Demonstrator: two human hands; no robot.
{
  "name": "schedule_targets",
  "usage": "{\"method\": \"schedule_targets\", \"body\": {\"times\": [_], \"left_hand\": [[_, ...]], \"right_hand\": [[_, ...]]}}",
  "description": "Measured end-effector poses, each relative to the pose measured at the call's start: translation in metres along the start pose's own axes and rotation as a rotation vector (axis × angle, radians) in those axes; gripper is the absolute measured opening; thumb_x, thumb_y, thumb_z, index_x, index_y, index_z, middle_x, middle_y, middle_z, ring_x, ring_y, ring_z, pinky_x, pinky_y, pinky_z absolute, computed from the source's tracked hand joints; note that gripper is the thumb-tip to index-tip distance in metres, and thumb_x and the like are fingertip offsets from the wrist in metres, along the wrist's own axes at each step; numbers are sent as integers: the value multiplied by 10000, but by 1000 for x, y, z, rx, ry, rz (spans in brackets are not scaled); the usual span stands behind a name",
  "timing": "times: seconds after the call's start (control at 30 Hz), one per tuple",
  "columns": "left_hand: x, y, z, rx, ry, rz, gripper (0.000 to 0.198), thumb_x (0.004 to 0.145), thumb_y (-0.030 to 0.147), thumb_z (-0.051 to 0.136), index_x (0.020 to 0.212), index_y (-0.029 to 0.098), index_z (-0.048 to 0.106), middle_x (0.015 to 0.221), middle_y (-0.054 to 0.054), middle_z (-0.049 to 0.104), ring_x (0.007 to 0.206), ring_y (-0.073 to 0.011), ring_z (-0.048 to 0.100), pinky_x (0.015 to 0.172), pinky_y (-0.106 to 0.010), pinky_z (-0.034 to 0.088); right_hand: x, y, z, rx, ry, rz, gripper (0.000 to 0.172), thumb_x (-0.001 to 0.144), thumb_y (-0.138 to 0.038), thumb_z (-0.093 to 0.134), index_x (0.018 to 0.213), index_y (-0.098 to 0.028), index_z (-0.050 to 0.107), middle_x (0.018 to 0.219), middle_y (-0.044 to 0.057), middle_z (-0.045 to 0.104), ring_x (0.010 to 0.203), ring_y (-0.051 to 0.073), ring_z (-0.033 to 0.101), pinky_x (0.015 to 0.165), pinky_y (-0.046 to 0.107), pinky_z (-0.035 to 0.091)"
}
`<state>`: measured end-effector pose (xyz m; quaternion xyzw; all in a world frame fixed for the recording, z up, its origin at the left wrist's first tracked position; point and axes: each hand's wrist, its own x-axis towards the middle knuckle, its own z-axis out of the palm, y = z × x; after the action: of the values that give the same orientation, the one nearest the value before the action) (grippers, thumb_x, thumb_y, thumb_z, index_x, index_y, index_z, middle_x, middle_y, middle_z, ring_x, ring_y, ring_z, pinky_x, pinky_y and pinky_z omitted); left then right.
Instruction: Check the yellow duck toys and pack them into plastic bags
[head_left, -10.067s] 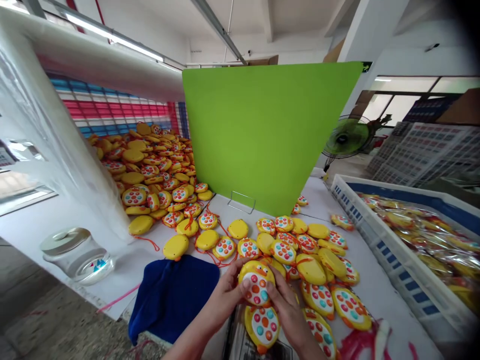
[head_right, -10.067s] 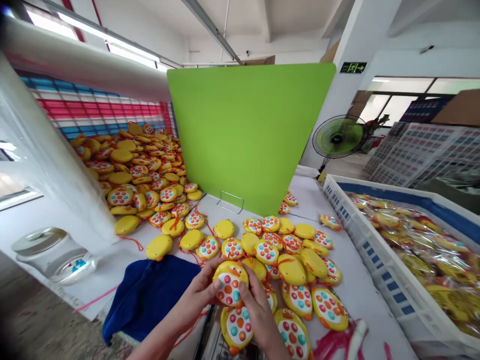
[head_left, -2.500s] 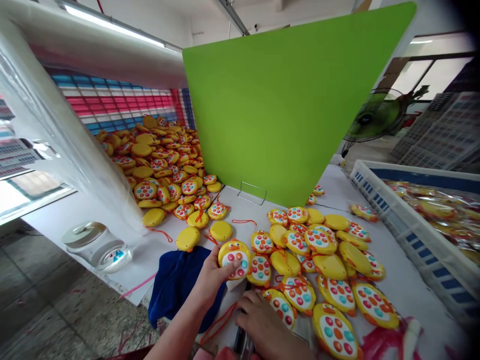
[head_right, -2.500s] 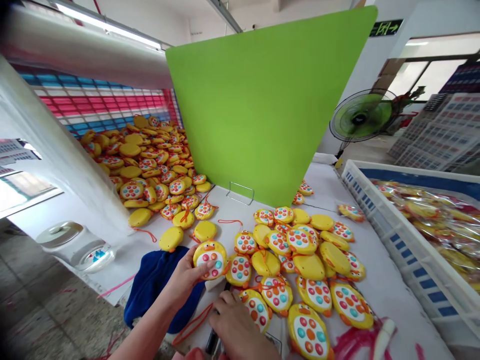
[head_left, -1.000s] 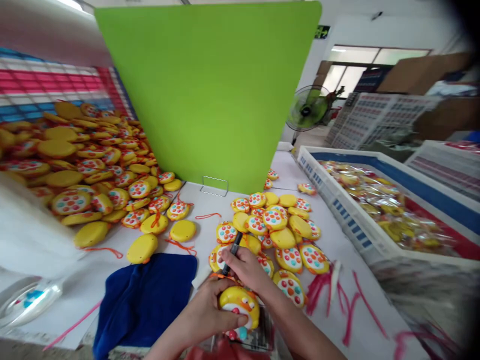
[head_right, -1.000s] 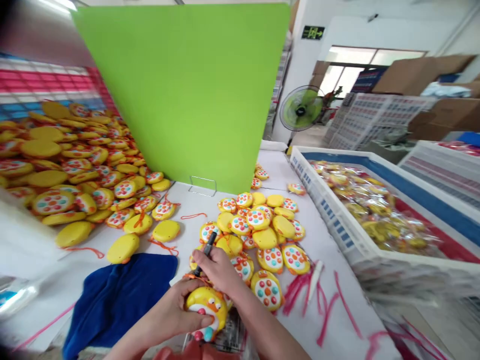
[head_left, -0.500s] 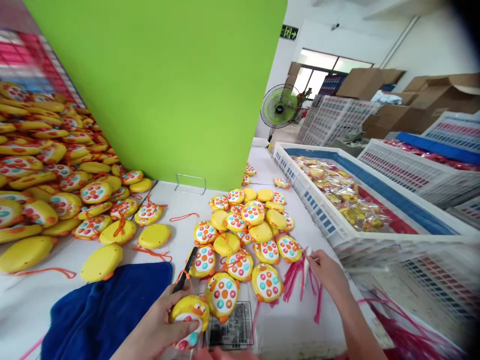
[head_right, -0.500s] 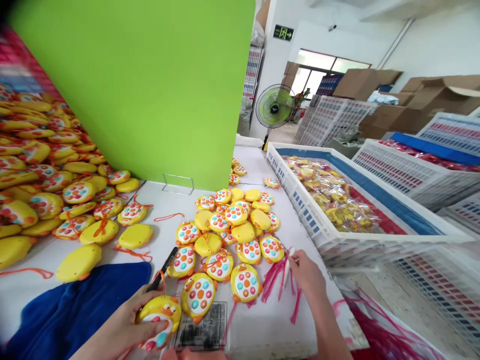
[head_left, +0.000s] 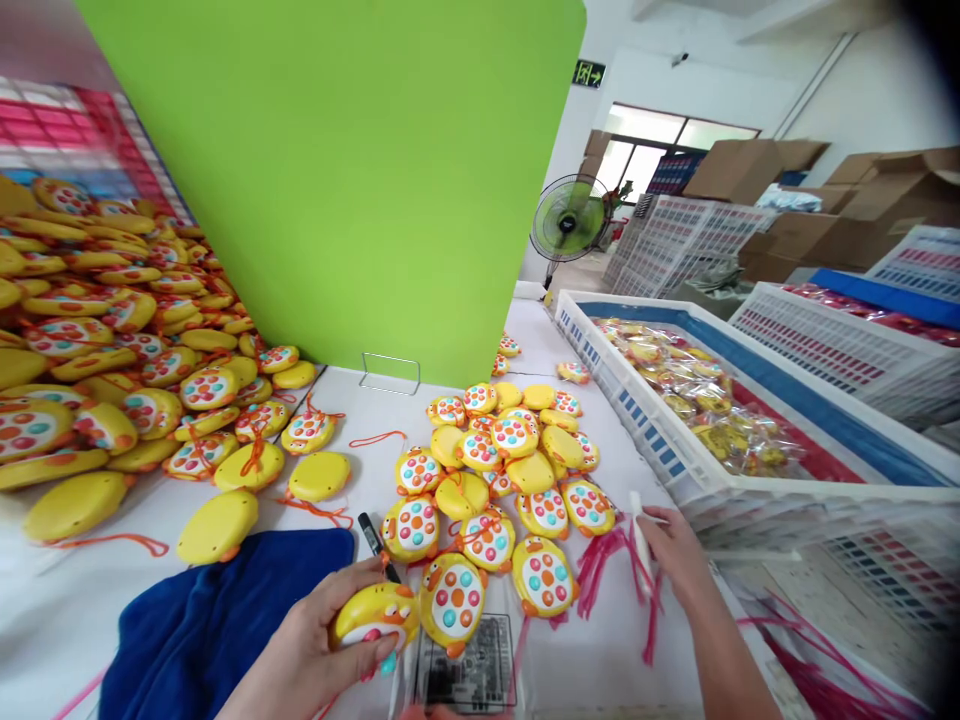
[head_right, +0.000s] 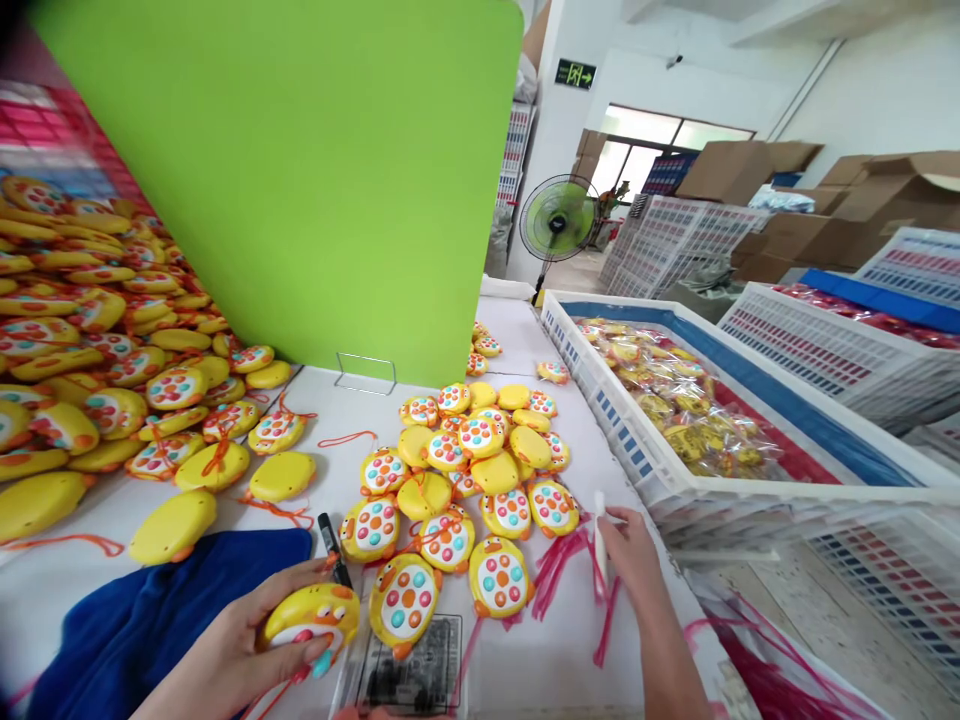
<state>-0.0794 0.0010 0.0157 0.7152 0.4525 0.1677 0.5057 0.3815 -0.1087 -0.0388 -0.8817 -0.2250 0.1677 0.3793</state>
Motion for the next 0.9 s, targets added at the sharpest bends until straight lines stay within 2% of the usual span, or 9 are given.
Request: {"method": "schedule_targets", "body": {"times": [0.1,0.2,0.3,0.43,0.5,0.57,0.63,0.73,0.9], "left_hand": [[1,16,10,-26,-62,32,404,759,366,695,1145,252,660,1026,-49,703,888,-232,665,773,-283,550],[4,38,20,58,-77,209,380,727,254,716,1104,267,667,1132,-57,649,1007,-232,626,872,-292,517],[9,61,27,243,-112,385,393,745,205,692,1128,282,642,1264,-78,560,1145,-253,554,952,-347,482],[17,79,35,612,-72,610,345,751,176,685,1088,221,629,1536,-121,265,1382,-374,268,1084,-540,322],[21,81,41,767,-95,668,271,778,195,668,1045,180,625,1503,-157,314,1345,-389,317,1051,-562,347],[23,78,44,874,-135,646,195,819,183,613,1013,165,621,1307,-163,510,1182,-345,486,943,-511,453],[23,75,46,908,-142,578,166,820,160,600,984,171,625,1104,-121,583,1015,-291,557,835,-438,507],[21,72,45,833,-87,506,209,777,215,679,981,202,636,1057,-92,551,972,-260,546,818,-394,509],[21,82,50,733,-11,491,267,791,248,662,1057,224,644,1084,-107,560,1000,-273,545,846,-403,506]], "right_hand": [[-19,-22,-6,309,-106,-18,477,743,-498,573,1129,-220,535,703,-16,658,597,200,658,560,306,546],[-40,-57,0,545,-359,-118,519,720,-449,700,1181,-242,582,925,9,702,746,197,671,633,291,554],[-65,-95,16,429,-564,-315,465,739,-386,716,1161,-208,639,1091,52,702,947,251,653,776,338,542],[-106,-138,38,177,-856,-605,246,814,-299,639,1039,-240,720,994,39,738,910,264,664,804,368,523],[-123,-154,40,79,-944,-747,234,807,-227,634,1011,-280,735,958,17,745,879,252,667,790,349,515],[-132,-163,37,0,-975,-826,261,786,-190,646,1002,-304,738,939,4,747,859,238,666,774,327,503],[-131,-165,31,-1,-1006,-781,227,812,-229,634,1004,-300,732,909,7,741,810,215,665,721,299,498],[-124,-159,30,231,-1066,-566,232,848,-397,615,986,-236,707,730,19,697,620,167,626,573,258,472],[-140,-156,63,604,-970,-446,415,751,-585,667,848,-185,612,595,-34,531,483,98,441,443,208,331]]}}
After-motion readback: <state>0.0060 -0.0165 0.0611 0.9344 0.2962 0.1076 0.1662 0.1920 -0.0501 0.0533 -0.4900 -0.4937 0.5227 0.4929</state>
